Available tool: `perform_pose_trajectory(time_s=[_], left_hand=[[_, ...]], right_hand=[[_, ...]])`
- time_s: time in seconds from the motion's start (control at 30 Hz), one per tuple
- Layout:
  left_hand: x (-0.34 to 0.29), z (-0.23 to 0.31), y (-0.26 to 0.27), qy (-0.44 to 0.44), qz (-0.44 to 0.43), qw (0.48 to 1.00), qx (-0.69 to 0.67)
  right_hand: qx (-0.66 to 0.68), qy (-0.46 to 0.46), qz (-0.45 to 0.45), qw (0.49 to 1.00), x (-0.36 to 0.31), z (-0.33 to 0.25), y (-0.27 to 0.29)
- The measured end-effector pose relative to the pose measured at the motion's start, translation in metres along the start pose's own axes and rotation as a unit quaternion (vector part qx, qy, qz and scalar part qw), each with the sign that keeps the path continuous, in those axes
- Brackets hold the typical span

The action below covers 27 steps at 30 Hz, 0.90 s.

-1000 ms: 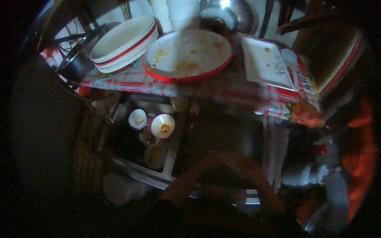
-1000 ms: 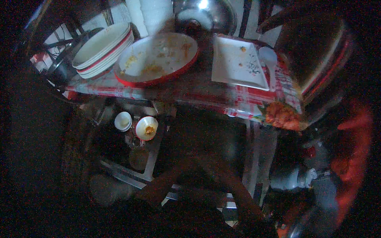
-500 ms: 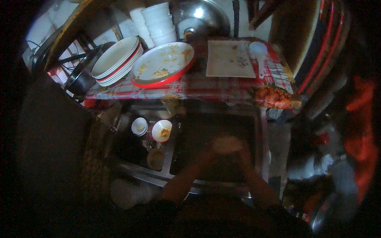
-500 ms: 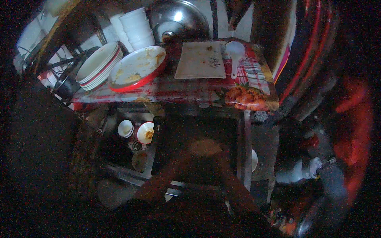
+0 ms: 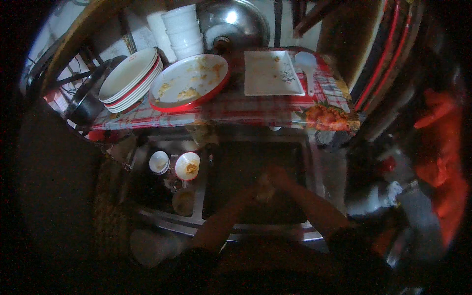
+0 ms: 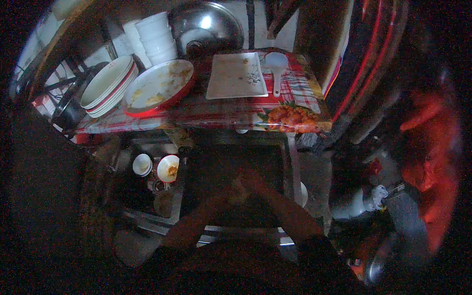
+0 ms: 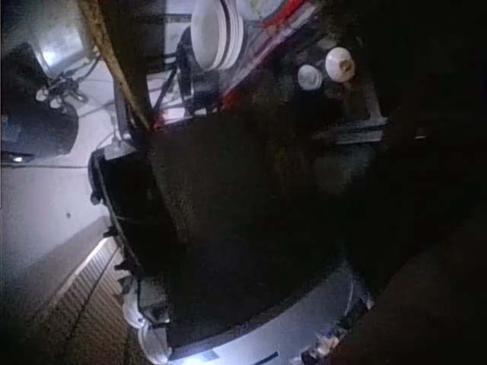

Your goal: The person assembles a rice bowl by placing rice on a plate, adding cooked greens with tongs, slicing a boiled egg and tofu, and chopping braised meat with a cleaver. The person then arranges the components on the plate and cleans the cutting board with a cloth.

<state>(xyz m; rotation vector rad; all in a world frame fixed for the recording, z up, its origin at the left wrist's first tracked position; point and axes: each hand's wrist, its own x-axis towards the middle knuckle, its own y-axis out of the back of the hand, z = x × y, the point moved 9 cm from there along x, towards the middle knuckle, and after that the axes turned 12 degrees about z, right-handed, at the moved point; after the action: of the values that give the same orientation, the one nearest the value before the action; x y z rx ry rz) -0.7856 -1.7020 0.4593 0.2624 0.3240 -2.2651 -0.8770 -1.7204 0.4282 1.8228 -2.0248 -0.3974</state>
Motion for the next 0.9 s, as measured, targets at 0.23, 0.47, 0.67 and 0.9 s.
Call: perform_pose_trajectory(time_s=[0.23, 0.47, 0.67, 0.9], left_hand=[[-0.014, -0.016, -0.001, 0.002, -0.01, 0.993, 0.12], [-0.031, -0.014, 0.056, -0.083, 0.056, 0.898, 0.429], [-0.014, 0.021, 0.079, -0.176, 0.07, 0.764, 0.617], [0.008, 0.028, 0.078, -0.259, 0.036, 0.702, 0.663]], right_hand=[[-0.186, 0.085, 0.007, 0.979, -0.002, -0.022, -0.008], [-0.114, 0.13, -0.045, 0.984, -0.044, -0.087, 0.051], [-0.238, 0.124, -0.136, 0.954, -0.009, -0.114, 0.081], [-0.267, 0.096, -0.155, 0.946, 0.046, -0.111, 0.039]])
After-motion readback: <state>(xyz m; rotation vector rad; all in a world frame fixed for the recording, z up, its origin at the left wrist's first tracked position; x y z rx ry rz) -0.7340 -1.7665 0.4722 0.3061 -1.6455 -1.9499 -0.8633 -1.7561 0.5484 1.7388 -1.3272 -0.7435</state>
